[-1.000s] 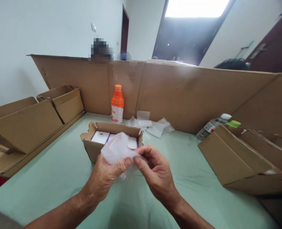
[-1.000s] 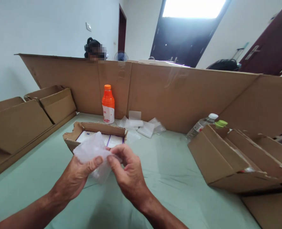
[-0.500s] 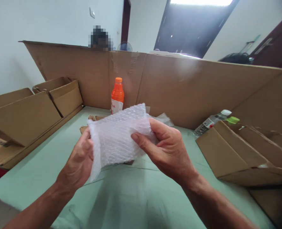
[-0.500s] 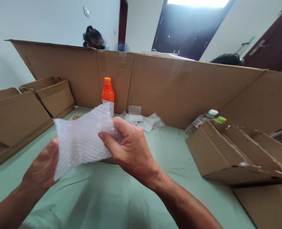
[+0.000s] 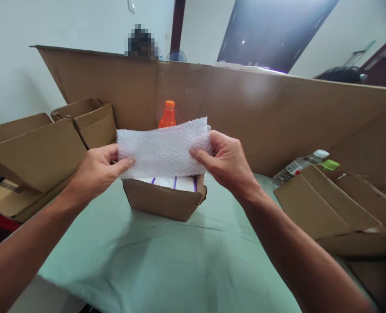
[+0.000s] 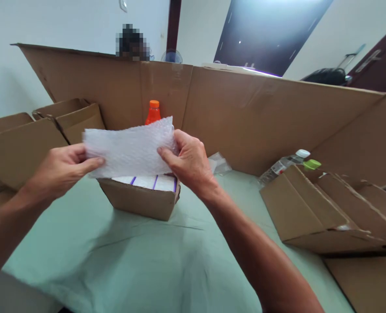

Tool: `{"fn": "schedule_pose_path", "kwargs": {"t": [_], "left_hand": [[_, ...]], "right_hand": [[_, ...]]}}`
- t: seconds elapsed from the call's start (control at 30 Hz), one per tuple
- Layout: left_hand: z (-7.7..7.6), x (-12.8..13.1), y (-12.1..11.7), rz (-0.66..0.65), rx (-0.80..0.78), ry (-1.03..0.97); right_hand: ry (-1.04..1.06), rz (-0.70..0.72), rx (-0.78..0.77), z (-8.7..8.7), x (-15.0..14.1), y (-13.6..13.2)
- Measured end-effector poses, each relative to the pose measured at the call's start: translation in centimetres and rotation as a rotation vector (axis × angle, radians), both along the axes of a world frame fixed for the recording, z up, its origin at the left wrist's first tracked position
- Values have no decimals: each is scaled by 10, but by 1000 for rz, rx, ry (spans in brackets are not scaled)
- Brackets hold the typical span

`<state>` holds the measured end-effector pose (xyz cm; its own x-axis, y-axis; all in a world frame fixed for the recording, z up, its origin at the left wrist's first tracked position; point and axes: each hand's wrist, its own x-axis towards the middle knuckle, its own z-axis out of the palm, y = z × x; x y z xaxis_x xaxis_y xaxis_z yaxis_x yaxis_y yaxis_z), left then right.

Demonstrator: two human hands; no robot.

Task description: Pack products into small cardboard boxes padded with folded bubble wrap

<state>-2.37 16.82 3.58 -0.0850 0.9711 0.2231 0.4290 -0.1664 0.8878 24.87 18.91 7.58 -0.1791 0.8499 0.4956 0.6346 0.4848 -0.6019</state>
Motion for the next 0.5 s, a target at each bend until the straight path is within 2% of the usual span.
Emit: {"fn": "schedule_pose_path", "kwargs": {"t": [0.13, 0.2, 0.23, 0.33, 0.43, 0.5], "left_hand": [[9, 15, 35, -130, -132, 697], [9, 24, 43, -162, -165, 990], [10, 28, 46, -177, -173, 1066], [12, 28, 49, -239, -204, 1114], [13, 19, 50, -326, -255, 1063], [8, 16, 54, -353, -292, 1034]], "right_hand": [[-561, -106, -251, -19, 1, 24], [-827, -121, -295, -25, -6, 25], [-926, -121, -289, -26, -11, 23], [-1095, -39, -275, -22, -23, 14], [-1135, 87, -319, -14, -28, 7], [-1151, 113, -366, -12, -29, 10]]}}
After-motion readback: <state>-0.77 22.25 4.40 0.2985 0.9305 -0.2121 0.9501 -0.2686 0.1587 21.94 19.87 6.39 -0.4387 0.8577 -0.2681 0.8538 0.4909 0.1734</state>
